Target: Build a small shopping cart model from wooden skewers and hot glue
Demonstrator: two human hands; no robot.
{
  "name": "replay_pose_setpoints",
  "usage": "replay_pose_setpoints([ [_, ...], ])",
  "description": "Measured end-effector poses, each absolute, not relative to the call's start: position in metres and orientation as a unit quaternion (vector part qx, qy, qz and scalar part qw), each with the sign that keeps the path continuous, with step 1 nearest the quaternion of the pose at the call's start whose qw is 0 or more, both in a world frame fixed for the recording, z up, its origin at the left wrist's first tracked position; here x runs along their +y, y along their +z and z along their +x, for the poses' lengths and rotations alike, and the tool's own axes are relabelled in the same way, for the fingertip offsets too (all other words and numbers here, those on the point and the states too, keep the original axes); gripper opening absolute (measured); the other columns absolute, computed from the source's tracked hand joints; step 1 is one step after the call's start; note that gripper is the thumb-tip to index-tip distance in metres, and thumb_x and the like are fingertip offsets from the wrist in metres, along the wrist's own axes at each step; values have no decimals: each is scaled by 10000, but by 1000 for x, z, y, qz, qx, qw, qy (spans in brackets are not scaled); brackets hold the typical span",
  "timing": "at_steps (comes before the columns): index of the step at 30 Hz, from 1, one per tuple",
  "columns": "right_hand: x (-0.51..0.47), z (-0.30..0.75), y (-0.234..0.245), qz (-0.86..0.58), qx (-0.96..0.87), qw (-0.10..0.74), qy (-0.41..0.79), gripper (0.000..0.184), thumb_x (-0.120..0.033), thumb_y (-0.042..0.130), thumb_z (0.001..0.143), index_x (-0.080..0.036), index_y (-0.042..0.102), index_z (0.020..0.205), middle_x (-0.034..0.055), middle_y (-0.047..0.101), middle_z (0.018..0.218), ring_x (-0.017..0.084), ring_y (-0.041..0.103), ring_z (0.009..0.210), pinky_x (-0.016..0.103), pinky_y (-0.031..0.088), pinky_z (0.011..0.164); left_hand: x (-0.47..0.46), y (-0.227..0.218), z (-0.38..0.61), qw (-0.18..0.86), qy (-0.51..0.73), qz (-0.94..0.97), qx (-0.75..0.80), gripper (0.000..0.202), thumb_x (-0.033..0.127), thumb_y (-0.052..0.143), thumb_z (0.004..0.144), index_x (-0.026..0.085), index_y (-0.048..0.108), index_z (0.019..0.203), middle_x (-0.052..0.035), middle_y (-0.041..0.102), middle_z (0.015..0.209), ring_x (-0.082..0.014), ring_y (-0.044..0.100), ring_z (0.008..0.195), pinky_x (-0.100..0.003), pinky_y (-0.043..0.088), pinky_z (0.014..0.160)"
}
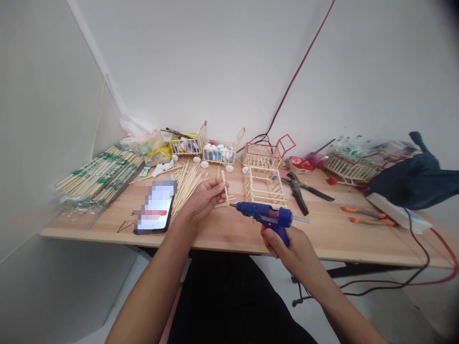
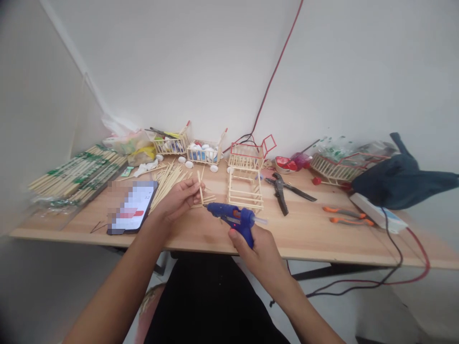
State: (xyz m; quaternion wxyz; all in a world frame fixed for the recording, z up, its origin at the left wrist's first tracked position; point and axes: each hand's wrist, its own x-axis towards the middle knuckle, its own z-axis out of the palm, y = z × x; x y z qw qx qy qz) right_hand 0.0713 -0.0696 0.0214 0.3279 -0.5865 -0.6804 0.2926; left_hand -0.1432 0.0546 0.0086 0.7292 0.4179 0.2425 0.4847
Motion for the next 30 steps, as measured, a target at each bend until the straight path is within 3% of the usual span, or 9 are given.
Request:
replay_pose_setpoints([
  [12, -69, 66, 27, -598, -698, 316, 237, 476, -515, 425, 915, -213, 542, 566, 4, 503, 475, 157, 508, 504, 258, 391, 501, 54, 9, -143, 728, 487, 418, 239, 233, 261, 802, 711, 90, 655, 771, 2, 565, 648, -51, 494, 575, -172, 404, 568],
  [30, -66, 64, 25, -603, -693, 326, 223, 455, -555, 439, 897, -182, 619, 709, -1, 514, 473, 165, 517, 502, 254, 401, 493, 55, 7, -143, 728, 483, 423, 240, 244, 269, 807, 704, 93, 649, 766, 2, 573, 658, -52, 501, 586, -184, 426, 612],
])
